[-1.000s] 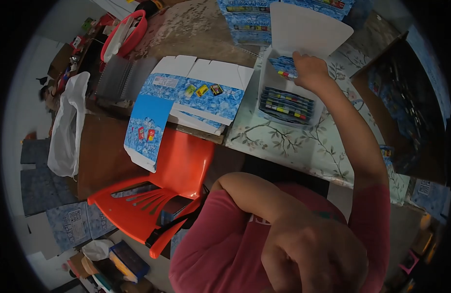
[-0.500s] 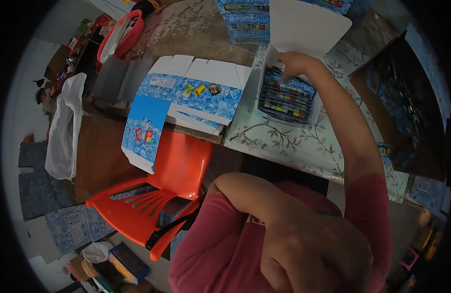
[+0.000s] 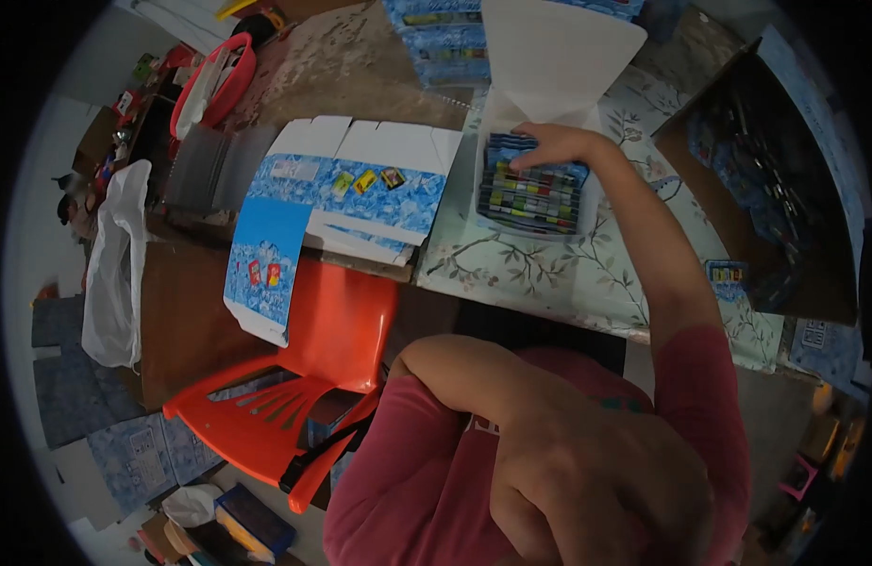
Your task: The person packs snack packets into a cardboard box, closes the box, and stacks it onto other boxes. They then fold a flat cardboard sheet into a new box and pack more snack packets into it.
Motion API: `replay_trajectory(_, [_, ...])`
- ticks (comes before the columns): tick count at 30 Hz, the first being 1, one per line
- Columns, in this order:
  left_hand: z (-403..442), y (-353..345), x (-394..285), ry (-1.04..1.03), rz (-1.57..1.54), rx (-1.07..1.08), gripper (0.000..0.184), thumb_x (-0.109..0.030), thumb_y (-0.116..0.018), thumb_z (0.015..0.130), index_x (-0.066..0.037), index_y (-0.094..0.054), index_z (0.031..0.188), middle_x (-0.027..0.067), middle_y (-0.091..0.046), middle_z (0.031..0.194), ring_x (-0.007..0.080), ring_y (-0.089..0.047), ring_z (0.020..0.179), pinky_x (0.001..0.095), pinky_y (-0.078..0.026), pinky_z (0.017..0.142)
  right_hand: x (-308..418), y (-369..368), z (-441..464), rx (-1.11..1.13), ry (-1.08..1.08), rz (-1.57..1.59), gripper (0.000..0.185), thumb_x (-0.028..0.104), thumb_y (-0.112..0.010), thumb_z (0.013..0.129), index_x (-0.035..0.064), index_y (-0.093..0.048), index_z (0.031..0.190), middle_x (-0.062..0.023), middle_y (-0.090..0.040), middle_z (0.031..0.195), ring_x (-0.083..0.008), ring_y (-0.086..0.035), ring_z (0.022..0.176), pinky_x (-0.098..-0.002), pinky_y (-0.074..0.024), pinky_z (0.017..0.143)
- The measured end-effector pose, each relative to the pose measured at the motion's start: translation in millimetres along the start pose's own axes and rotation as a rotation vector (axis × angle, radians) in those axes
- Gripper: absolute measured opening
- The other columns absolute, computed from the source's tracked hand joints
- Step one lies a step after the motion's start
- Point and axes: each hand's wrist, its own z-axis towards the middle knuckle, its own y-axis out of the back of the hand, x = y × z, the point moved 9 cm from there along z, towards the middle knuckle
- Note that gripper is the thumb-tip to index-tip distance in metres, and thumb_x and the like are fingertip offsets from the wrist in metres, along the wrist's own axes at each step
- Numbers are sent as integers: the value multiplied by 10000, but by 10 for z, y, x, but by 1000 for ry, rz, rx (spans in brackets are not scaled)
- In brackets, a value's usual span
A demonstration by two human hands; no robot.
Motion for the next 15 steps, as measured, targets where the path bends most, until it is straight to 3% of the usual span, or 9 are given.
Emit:
replay_trajectory(6, [150,-436,177,43,-235,190,125,-1,-623,785,-1,-575,901,115,-623,813,229,-614,710,322,-490,604,103,64,-403,-276,6,-169,786,499,-687,743,5,-424,1296,-221,-483,1285,-323,-486,1173,-342,-382,977])
replay_trajectory(10, [122,-612,348,104,-354,198,120,-1,-622,789,-2,-570,897,116,-623,809,228,-614,704,320,-490,598,265,412,-1547,-870,416,-94,524,311,-646,839,61,-475,1267,-182,-531,1222,-302,-521,1123,-361,-404,948])
replay_trajectory(12, [157,-663,462,123,-367,196,118,-1,-621,790,-3,-567,895,116,-623,807,227,-614,701,318,-490,595,-285,542,-2152,-1077,280,196,474,271,-658,839,68,-506,1240,-141,-572,1172,-244,-545,1088,-333,-423,917])
replay_trajectory(13, [193,-652,464,123,-369,208,116,-1,-621,791,-3,-565,894,116,-623,806,227,-614,699,318,-490,593,-784,584,-2429,-1223,178,347,449,256,-654,852,38,-515,1220,-105,-598,1132,-174,-551,1057,-301,-434,888])
replay_trajectory(15, [293,-747,548,117,-381,254,114,0,-620,793,-3,-562,892,116,-623,804,226,-614,696,317,-490,590,-1933,552,-3037,-1499,91,719,433,230,-632,871,14,-509,1225,-87,-586,1136,-153,-559,1030,-272,-452,849])
